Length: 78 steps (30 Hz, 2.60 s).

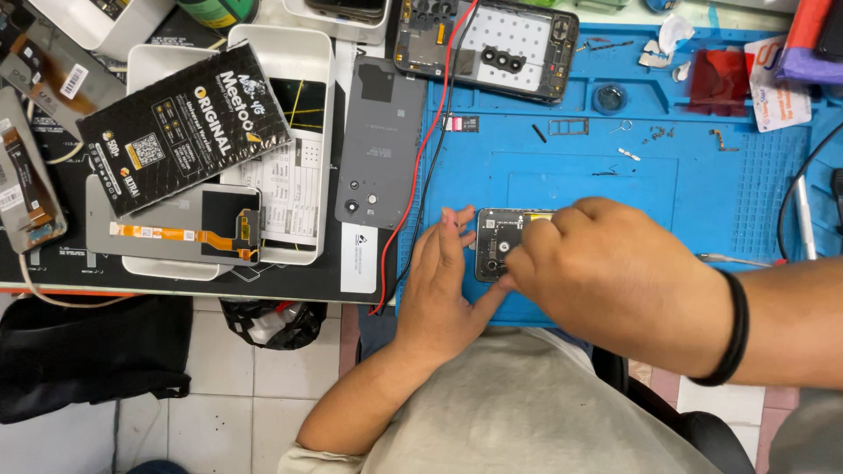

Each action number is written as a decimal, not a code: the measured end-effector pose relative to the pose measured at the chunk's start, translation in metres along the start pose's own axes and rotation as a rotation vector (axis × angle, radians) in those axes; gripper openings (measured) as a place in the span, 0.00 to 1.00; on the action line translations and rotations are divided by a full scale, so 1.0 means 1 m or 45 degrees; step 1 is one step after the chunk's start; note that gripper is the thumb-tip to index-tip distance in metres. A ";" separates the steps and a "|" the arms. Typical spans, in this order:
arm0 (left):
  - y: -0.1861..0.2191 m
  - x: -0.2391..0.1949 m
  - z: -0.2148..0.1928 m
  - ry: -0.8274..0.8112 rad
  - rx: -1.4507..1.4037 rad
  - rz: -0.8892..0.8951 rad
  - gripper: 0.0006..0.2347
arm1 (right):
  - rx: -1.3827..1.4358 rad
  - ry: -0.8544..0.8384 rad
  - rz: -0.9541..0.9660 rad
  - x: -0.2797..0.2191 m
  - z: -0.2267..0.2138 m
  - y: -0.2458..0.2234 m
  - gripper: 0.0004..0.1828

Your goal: The person removes the back cover of a smartphone, then uses a screwdriver to unscrew multiple screws from the internal frame. They continue to remove screws from different locations on the phone's interior throughout the clip.

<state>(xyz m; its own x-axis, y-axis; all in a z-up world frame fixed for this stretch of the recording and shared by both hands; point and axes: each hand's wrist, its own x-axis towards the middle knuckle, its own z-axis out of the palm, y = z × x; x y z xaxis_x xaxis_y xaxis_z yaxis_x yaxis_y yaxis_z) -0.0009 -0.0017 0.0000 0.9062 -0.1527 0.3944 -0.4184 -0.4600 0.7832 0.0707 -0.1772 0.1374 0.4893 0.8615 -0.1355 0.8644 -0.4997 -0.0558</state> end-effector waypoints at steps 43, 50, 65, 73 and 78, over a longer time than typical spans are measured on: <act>0.006 0.024 -0.023 0.259 -0.619 -0.391 0.33 | 0.809 0.622 0.540 -0.010 0.033 0.080 0.13; 0.012 0.041 -0.007 0.118 -0.800 -0.335 0.39 | 1.376 0.578 0.987 -0.059 0.063 0.067 0.10; 0.014 0.107 0.005 -0.414 0.007 -0.246 0.41 | 1.048 0.788 0.923 -0.091 0.084 0.076 0.11; 0.012 0.133 0.005 -0.589 0.292 -0.348 0.43 | 0.886 0.849 0.862 -0.088 0.092 0.078 0.11; 0.003 0.135 0.002 -0.524 0.187 -0.226 0.38 | 0.872 0.863 0.835 -0.083 0.097 0.078 0.12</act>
<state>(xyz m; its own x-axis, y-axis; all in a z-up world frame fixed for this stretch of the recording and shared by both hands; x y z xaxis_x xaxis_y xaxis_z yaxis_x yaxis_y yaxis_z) 0.1199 -0.0252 0.0550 0.9245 -0.3809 0.0139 -0.2685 -0.6249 0.7331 0.0860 -0.2965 0.0482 0.9598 0.1883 0.2083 0.2808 -0.6328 -0.7217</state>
